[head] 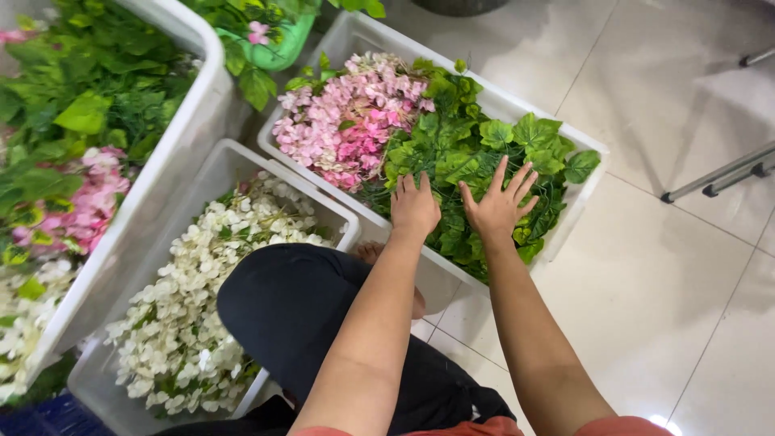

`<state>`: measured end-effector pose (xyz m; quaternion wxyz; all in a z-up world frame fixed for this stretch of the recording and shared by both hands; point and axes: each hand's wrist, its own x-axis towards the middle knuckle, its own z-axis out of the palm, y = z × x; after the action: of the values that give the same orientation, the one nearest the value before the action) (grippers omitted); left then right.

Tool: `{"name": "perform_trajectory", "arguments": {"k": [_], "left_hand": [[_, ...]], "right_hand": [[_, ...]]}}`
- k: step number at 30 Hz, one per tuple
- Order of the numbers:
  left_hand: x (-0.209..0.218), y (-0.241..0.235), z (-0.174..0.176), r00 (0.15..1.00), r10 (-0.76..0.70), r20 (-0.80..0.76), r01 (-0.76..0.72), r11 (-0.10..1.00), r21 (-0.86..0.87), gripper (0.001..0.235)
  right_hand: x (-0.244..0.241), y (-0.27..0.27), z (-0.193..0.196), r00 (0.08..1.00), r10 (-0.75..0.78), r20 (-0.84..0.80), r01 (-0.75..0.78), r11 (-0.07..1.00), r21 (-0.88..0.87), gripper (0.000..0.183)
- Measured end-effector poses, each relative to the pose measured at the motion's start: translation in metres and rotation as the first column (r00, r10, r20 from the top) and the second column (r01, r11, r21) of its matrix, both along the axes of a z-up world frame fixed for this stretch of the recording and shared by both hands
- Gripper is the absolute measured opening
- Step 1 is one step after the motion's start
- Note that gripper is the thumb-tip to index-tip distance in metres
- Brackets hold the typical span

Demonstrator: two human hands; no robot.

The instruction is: The person sits on the floor and sorts artificial flowers and green leaves from a large white bin into smaller bins. They pick up bunches of pink and white flowers and green foliage, separating them by type and placing them into designated containers.

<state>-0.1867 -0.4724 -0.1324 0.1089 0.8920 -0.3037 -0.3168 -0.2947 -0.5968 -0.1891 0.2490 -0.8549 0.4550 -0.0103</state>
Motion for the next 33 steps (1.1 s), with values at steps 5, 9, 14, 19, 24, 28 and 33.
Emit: {"name": "perform_trajectory", "arguments": {"k": [5, 9, 14, 19, 24, 28, 33], "left_hand": [[0.013, 0.014, 0.013, 0.969, 0.142, 0.203, -0.113, 0.982, -0.152, 0.062], [0.028, 0.037, 0.047, 0.844, 0.363, 0.394, -0.204, 0.898, -0.391, 0.058], [0.075, 0.088, 0.095, 0.577, 0.586, 0.568, -0.206, 0.778, -0.594, 0.058], [0.106, 0.175, 0.152, 0.361, 0.7, 0.616, -0.211, 0.705, -0.678, 0.058], [0.114, 0.261, 0.192, 0.344, 0.769, 0.539, -0.339, 0.637, -0.692, 0.055], [0.138, 0.325, 0.183, 0.235, 0.8, 0.552, -0.36, 0.599, -0.715, 0.054], [0.163, 0.399, 0.166, 0.158, 0.786, 0.597, -0.446, 0.596, -0.667, 0.052]], "right_hand": [[0.017, 0.019, 0.051, 0.993, 0.048, 0.104, -0.04, 0.996, -0.081, 0.103], [0.043, 0.051, 0.099, 0.965, 0.111, 0.237, -0.082, 0.988, -0.129, 0.101], [0.092, 0.098, 0.162, 0.884, 0.239, 0.401, -0.176, 0.966, -0.188, 0.1], [0.145, 0.172, 0.219, 0.738, 0.446, 0.506, -0.338, 0.894, -0.294, 0.097], [0.198, 0.262, 0.251, 0.562, 0.65, 0.511, -0.533, 0.758, -0.377, 0.096], [0.229, 0.321, 0.258, 0.463, 0.744, 0.482, -0.625, 0.66, -0.417, 0.091], [0.262, 0.377, 0.254, 0.379, 0.842, 0.383, -0.744, 0.523, -0.415, 0.087]]}}
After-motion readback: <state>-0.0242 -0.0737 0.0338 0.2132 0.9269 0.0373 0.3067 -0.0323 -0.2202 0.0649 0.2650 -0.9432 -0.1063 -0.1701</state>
